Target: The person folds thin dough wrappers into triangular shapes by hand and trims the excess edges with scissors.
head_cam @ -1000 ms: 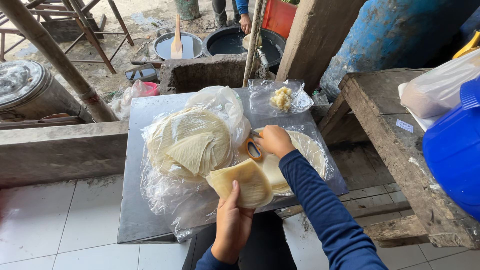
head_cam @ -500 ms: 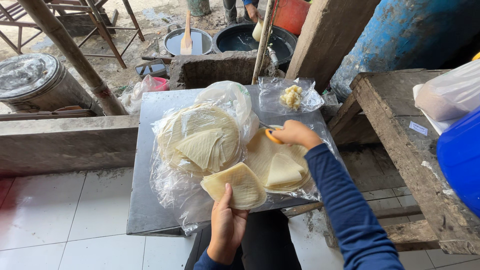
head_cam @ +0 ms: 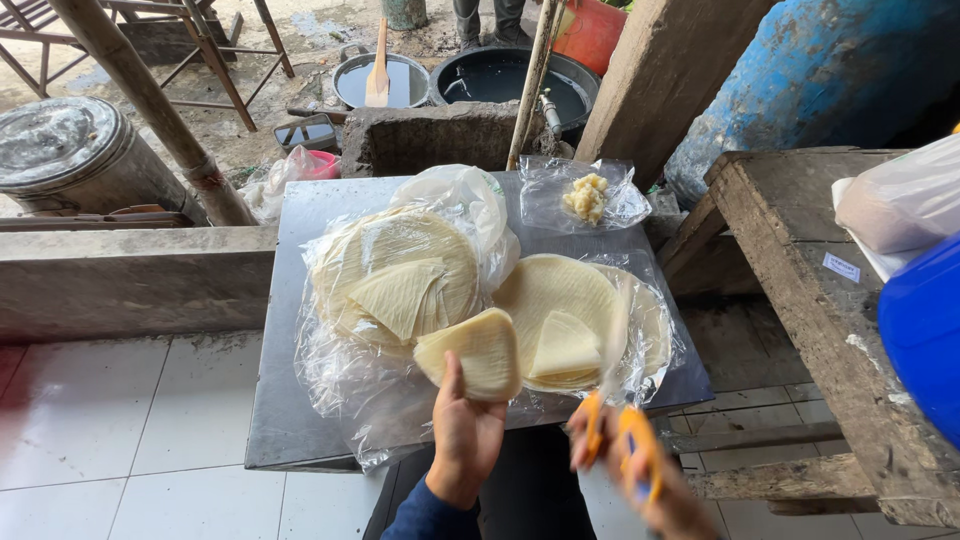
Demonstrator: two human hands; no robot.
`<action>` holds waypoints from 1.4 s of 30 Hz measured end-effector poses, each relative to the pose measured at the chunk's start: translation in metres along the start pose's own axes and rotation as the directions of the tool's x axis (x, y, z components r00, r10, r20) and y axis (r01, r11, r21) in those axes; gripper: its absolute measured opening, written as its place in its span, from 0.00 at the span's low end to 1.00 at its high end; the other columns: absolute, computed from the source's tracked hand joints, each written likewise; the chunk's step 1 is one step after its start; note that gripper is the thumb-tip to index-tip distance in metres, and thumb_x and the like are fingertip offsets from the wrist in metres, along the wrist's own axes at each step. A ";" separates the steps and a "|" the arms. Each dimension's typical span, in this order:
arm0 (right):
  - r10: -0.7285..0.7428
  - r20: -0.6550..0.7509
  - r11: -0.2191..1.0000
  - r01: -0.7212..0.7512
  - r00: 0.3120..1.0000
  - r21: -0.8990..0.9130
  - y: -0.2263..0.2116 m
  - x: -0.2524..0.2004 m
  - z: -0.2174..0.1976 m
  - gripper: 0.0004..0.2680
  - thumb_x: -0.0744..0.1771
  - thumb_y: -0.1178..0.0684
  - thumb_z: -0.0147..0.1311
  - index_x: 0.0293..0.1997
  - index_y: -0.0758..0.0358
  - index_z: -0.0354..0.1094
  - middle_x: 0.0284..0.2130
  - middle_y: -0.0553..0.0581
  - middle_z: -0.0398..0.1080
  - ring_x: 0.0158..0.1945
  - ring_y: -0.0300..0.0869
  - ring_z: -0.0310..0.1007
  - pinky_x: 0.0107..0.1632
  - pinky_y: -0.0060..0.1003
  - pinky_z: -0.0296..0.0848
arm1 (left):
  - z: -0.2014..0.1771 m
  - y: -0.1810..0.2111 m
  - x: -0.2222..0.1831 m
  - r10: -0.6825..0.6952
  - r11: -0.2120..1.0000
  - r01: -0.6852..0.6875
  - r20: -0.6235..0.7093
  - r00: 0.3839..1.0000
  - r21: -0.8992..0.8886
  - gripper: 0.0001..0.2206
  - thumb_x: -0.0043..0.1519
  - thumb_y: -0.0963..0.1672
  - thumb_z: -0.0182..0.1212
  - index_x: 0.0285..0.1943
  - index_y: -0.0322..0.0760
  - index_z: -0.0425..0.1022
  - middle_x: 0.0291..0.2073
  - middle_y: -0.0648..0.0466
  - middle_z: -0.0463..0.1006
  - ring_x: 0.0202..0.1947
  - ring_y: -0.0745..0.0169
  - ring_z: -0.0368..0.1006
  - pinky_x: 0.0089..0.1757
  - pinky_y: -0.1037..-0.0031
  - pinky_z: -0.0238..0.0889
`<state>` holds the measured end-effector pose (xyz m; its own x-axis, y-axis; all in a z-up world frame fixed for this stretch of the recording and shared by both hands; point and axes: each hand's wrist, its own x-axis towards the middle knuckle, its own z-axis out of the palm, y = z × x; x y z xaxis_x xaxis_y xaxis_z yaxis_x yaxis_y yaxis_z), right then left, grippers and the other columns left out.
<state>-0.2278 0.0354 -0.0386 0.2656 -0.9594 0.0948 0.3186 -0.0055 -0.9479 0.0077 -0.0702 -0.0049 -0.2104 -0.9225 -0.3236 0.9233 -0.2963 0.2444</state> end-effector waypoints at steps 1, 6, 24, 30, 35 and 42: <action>0.065 0.054 0.997 -0.067 0.996 0.036 0.025 -0.009 0.008 0.39 0.61 0.21 0.56 0.63 0.74 0.56 0.42 0.61 0.64 0.46 0.45 0.68 0.52 0.40 0.66 | 0.003 -0.004 0.004 -0.024 1.000 0.025 0.027 0.999 -0.014 0.23 0.68 0.51 0.46 0.68 0.38 0.66 0.61 0.51 0.74 0.61 0.54 0.70 0.60 0.58 0.62; -0.051 -0.141 0.998 0.056 0.989 0.034 0.124 -0.046 0.011 0.42 0.60 0.18 0.53 0.61 0.78 0.58 0.37 0.61 0.65 0.40 0.45 0.69 0.45 0.38 0.67 | 0.012 -0.038 0.031 -0.092 0.992 0.109 0.218 0.972 -0.068 0.24 0.70 0.52 0.46 0.70 0.36 0.64 0.63 0.50 0.73 0.63 0.53 0.68 0.63 0.58 0.60; 0.396 -0.173 0.918 -0.389 0.902 0.074 0.218 -0.079 0.006 0.35 0.60 0.24 0.53 0.57 0.74 0.64 0.32 0.61 0.69 0.34 0.43 0.72 0.42 0.35 0.73 | -0.059 -0.065 0.061 -0.186 0.960 0.189 0.032 0.982 -0.207 0.24 0.67 0.53 0.55 0.64 0.32 0.69 0.56 0.48 0.78 0.57 0.54 0.73 0.58 0.64 0.64; 0.437 -0.166 0.900 -0.429 0.884 0.085 0.230 -0.083 0.001 0.32 0.61 0.27 0.52 0.55 0.73 0.65 0.31 0.62 0.70 0.33 0.43 0.73 0.41 0.35 0.73 | -0.060 -0.063 0.057 -0.182 0.969 0.183 0.024 0.983 -0.168 0.31 0.60 0.57 0.57 0.64 0.34 0.68 0.57 0.48 0.76 0.57 0.55 0.73 0.56 0.63 0.68; 0.445 -0.176 0.895 -0.432 0.878 0.107 0.226 -0.083 0.002 0.29 0.62 0.29 0.51 0.53 0.73 0.66 0.31 0.62 0.70 0.33 0.43 0.73 0.41 0.35 0.74 | -0.062 -0.063 0.054 -0.162 0.978 0.164 0.023 0.987 -0.129 0.37 0.54 0.62 0.58 0.64 0.37 0.69 0.53 0.51 0.76 0.50 0.59 0.73 0.48 0.67 0.68; 0.453 -0.164 0.889 -0.429 0.876 0.160 0.232 -0.074 -0.008 0.25 0.64 0.33 0.50 0.51 0.72 0.67 0.30 0.63 0.71 0.32 0.44 0.74 0.41 0.35 0.74 | -0.054 -0.065 0.052 -0.114 0.975 0.117 -0.024 0.993 0.189 0.20 0.64 0.49 0.65 0.63 0.43 0.69 0.47 0.59 0.77 0.45 0.67 0.71 0.42 0.74 0.61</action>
<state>-0.1806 0.1033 -0.2675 0.2282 -0.8894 -0.3961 0.3150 0.4524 -0.8343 -0.0457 -0.0853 -0.0873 -0.3066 -0.8764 -0.3713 0.8149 -0.4433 0.3734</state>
